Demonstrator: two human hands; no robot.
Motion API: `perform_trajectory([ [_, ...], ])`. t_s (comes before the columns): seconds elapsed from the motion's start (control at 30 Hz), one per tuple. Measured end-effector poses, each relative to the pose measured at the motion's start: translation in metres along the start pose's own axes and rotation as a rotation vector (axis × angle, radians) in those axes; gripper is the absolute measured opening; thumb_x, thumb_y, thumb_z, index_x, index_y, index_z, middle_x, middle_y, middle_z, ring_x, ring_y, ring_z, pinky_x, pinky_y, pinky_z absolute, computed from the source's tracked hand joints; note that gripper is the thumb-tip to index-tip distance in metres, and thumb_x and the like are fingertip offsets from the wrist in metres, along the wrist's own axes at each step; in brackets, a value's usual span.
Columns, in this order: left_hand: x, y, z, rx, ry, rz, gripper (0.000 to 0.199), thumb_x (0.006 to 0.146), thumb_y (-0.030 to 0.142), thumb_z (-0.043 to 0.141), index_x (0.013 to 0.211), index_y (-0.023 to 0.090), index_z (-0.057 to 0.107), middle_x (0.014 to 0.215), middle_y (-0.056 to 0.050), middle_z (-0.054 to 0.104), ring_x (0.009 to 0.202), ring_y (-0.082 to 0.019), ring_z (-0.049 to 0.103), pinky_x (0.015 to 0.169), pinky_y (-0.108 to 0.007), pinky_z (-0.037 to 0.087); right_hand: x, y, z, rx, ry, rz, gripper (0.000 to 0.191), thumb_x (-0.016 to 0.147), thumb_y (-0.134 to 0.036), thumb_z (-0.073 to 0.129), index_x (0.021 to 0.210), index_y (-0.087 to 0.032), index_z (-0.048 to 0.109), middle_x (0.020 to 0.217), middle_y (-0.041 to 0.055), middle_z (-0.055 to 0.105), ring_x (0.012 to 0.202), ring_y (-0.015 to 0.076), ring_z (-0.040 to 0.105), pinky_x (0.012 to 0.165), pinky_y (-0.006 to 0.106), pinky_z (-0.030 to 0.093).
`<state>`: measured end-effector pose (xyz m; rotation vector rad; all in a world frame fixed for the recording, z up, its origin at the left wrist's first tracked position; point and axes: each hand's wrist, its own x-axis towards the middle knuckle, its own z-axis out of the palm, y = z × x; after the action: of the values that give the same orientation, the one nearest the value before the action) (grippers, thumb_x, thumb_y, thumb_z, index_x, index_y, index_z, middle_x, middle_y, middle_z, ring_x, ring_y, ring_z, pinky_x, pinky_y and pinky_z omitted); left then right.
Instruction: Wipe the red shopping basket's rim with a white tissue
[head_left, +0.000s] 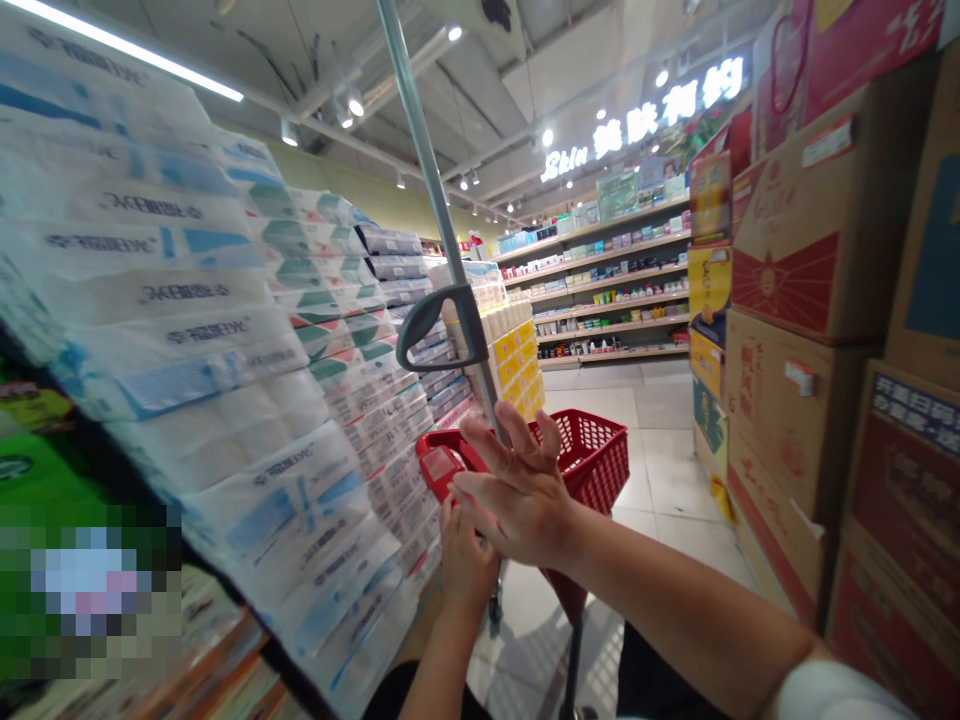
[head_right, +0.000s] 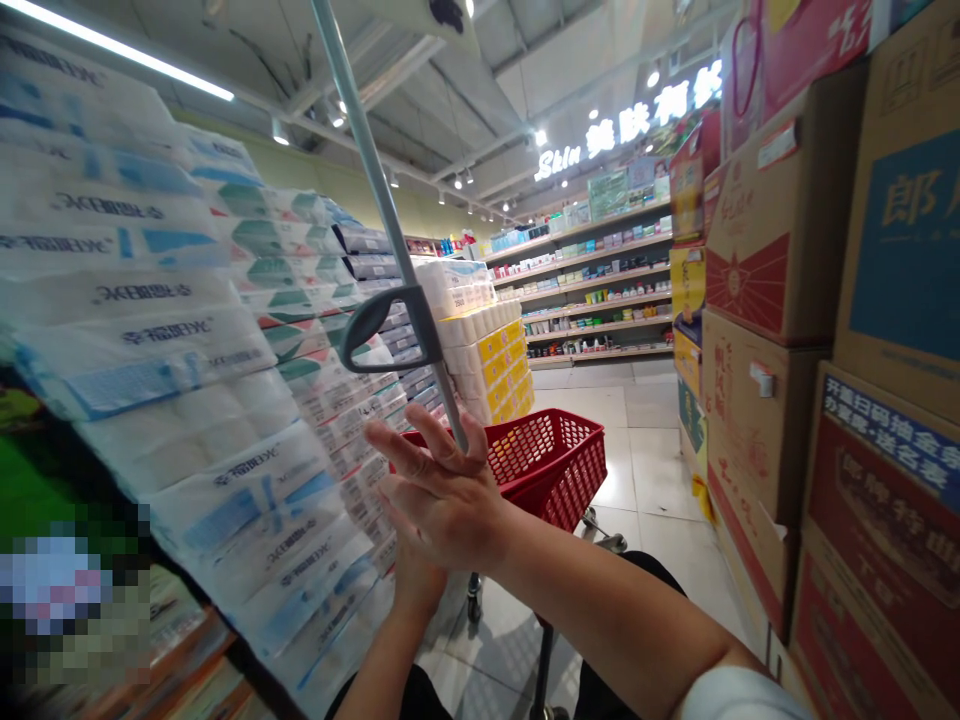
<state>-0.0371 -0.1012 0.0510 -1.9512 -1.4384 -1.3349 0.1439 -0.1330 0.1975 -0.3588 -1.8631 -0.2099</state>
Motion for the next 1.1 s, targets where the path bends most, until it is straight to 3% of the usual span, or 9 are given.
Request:
perform_trajectory([
  [0.13,-0.001,-0.001,0.003,0.077,0.001,-0.004,0.032,0.08,0.022,0.053,0.112,0.021,0.052,0.112,-0.01,0.059,0.132,-0.033,0.037,0.104,-0.059,0.038,-0.022,0.031,0.017,0.021,-0.059,-0.01,0.016,0.089,-0.023,0.053,0.099,-0.026,0.065,0.141,0.0008,0.048,0.131,0.0229,0.041,0.111,0.046,0.027],
  [0.27,-0.006,-0.007,0.002,0.088,-0.004,0.033,0.029,0.083,0.025,0.05,0.112,0.02,0.051,0.11,-0.01,0.059,0.131,-0.033,0.038,0.102,-0.059,0.039,-0.063,0.059,0.046,0.151,-0.33,0.026,0.043,0.086,-0.034,0.059,0.128,-0.026,0.054,0.131,0.0041,0.058,0.119,0.0201,0.053,0.101,0.035,0.041],
  [0.43,-0.009,-0.025,0.002,0.089,-0.039,0.055,0.033,0.087,0.03,0.047,0.118,0.018,0.049,0.116,-0.012,0.057,0.133,-0.033,0.036,0.101,-0.056,0.042,-0.104,0.074,0.083,0.254,-0.527,0.099,0.063,0.085,-0.048,0.06,0.141,-0.027,0.04,0.14,0.0075,0.049,0.127,0.0228,0.045,0.107,0.036,0.033],
  [0.57,-0.005,-0.03,0.0,0.095,-0.028,0.039,0.029,0.088,0.027,0.045,0.116,0.02,0.051,0.115,-0.01,0.058,0.132,-0.031,0.037,0.103,-0.054,0.04,-0.118,0.076,0.106,0.331,-0.437,0.13,0.073,0.073,-0.044,0.075,0.136,-0.021,0.046,0.141,0.0125,0.046,0.132,0.0267,0.039,0.11,0.041,0.03],
  [0.7,-0.003,-0.026,-0.005,0.074,-0.038,0.039,0.025,0.089,0.027,0.046,0.112,0.022,0.054,0.113,-0.007,0.06,0.13,-0.028,0.041,0.105,-0.052,0.038,-0.12,0.073,0.11,0.36,-0.207,0.124,0.037,0.085,-0.023,0.06,0.122,-0.022,0.057,0.122,0.0093,0.06,0.115,0.0201,0.053,0.099,0.036,0.043],
  [0.8,-0.002,-0.022,-0.012,0.071,-0.056,0.029,0.025,0.09,0.027,0.044,0.112,0.023,0.055,0.114,-0.007,0.06,0.13,-0.027,0.04,0.104,-0.051,0.039,-0.112,0.079,0.096,0.337,-0.022,0.115,0.028,0.089,-0.017,0.048,0.115,-0.02,0.058,0.11,0.009,0.064,0.104,0.0193,0.057,0.093,0.035,0.047],
  [0.93,0.002,-0.015,-0.014,0.074,-0.054,0.013,0.023,0.092,0.026,0.038,0.105,0.023,0.057,0.108,-0.006,0.061,0.128,-0.026,0.042,0.103,-0.05,0.04,-0.108,0.11,0.078,0.262,0.192,0.45,0.021,0.084,-0.015,0.051,0.103,-0.021,0.058,0.105,0.0072,0.063,0.1,0.0196,0.058,0.091,0.036,0.046],
  [1.03,0.007,-0.008,-0.009,0.103,-0.014,-0.026,0.02,0.093,0.027,0.037,0.093,0.021,0.056,0.097,-0.007,0.061,0.122,-0.028,0.046,0.1,-0.051,0.041,-0.118,0.135,0.079,0.266,-0.061,0.805,0.013,0.077,-0.02,0.06,0.09,-0.021,0.058,0.087,0.002,0.066,0.08,0.0178,0.062,0.073,0.029,0.047],
  [1.1,0.01,-0.007,-0.004,0.145,-0.002,-0.038,0.019,0.093,0.029,0.038,0.09,0.02,0.054,0.093,-0.008,0.06,0.12,-0.029,0.047,0.098,-0.051,0.041,-0.127,0.144,0.085,0.282,-0.222,0.874,0.009,0.081,-0.02,0.056,0.089,-0.021,0.058,0.083,0.0007,0.066,0.076,0.0165,0.062,0.07,0.026,0.045],
])
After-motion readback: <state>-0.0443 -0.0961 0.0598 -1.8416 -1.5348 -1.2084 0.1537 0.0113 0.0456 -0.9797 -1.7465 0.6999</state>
